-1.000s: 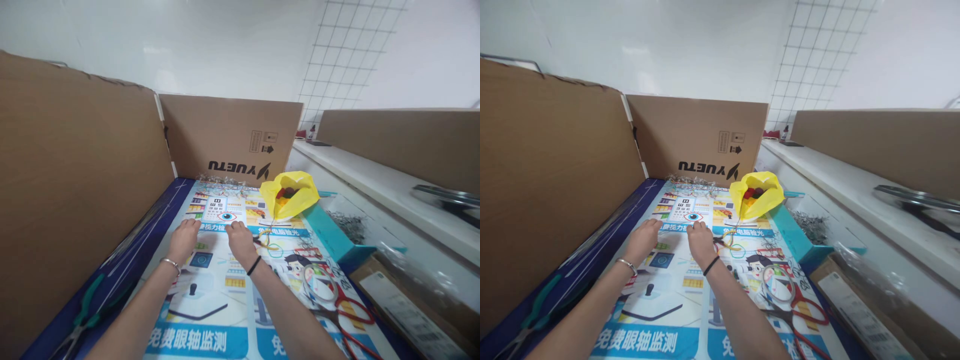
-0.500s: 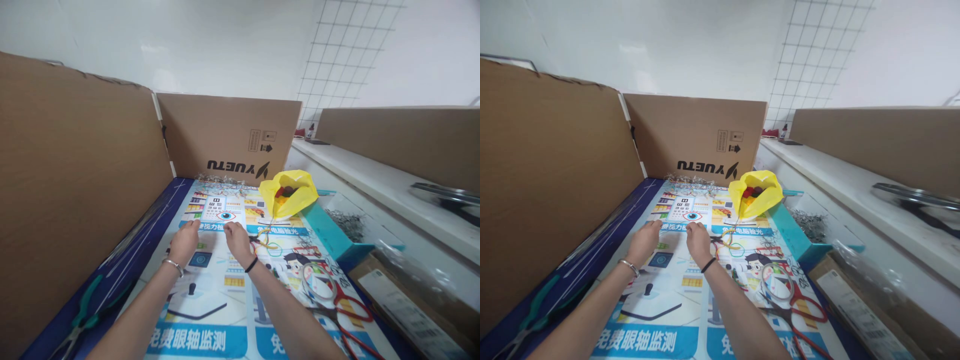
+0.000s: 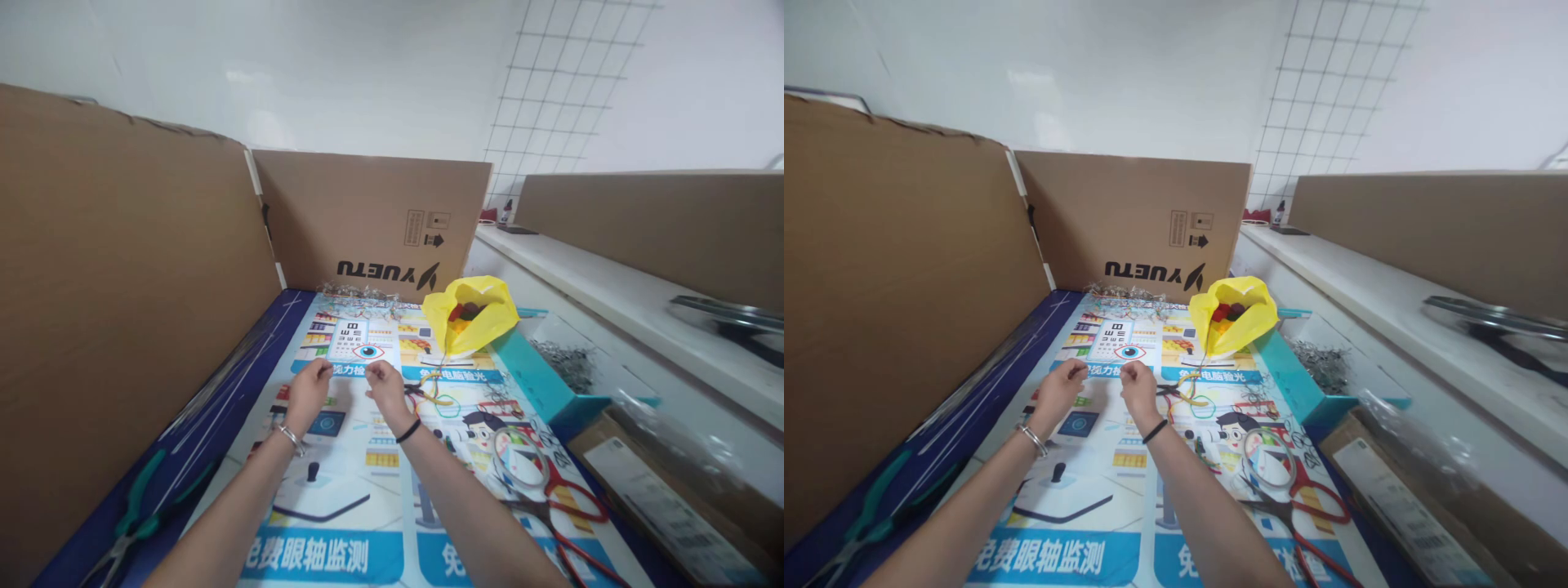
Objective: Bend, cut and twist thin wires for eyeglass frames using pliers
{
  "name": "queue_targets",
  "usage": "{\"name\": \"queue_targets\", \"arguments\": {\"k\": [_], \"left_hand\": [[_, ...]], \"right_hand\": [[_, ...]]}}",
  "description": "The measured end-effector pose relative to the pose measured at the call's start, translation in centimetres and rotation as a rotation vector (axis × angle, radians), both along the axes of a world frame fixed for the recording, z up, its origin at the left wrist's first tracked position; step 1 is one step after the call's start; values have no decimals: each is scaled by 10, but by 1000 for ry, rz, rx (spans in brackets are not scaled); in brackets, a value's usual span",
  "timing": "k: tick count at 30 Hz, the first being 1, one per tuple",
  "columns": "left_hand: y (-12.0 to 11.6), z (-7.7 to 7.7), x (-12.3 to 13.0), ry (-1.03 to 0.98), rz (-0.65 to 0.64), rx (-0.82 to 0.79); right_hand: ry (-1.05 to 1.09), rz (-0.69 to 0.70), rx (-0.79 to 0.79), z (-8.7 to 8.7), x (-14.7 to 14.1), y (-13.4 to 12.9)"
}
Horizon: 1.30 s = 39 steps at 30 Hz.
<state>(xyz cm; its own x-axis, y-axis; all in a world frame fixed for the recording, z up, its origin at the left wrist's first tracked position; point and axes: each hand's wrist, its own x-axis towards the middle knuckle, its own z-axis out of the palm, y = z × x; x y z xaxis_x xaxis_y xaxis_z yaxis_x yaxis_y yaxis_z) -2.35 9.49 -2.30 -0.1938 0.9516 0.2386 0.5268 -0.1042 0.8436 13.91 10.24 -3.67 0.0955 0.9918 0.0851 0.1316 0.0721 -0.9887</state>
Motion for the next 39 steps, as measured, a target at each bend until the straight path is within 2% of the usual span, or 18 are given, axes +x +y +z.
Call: {"name": "queue_targets", "arguments": {"k": [4, 8, 17, 24, 31, 35, 39], "left_hand": [[0, -3, 10, -304, 0, -50], [-6, 1, 19, -554, 2, -88], [-18, 4, 34, -905, -47, -128], [-19, -2, 41, -1053, -32, -137], [-22, 0, 45, -1134, -12, -133], [-23, 1, 47, -1141, -11, -148], [-23, 2, 45, -1093, -73, -188]], "right_hand": [[148, -16, -53, 1, -2, -1], [256, -38, -62, 1, -4, -2], [455, -95, -41, 5, -6, -3], [581, -109, -41, 5, -10, -7], [629, -94, -38, 6, -13, -10], [624, -87, -37, 5, -14, -10], [591, -69, -63, 7, -9, -8]]}}
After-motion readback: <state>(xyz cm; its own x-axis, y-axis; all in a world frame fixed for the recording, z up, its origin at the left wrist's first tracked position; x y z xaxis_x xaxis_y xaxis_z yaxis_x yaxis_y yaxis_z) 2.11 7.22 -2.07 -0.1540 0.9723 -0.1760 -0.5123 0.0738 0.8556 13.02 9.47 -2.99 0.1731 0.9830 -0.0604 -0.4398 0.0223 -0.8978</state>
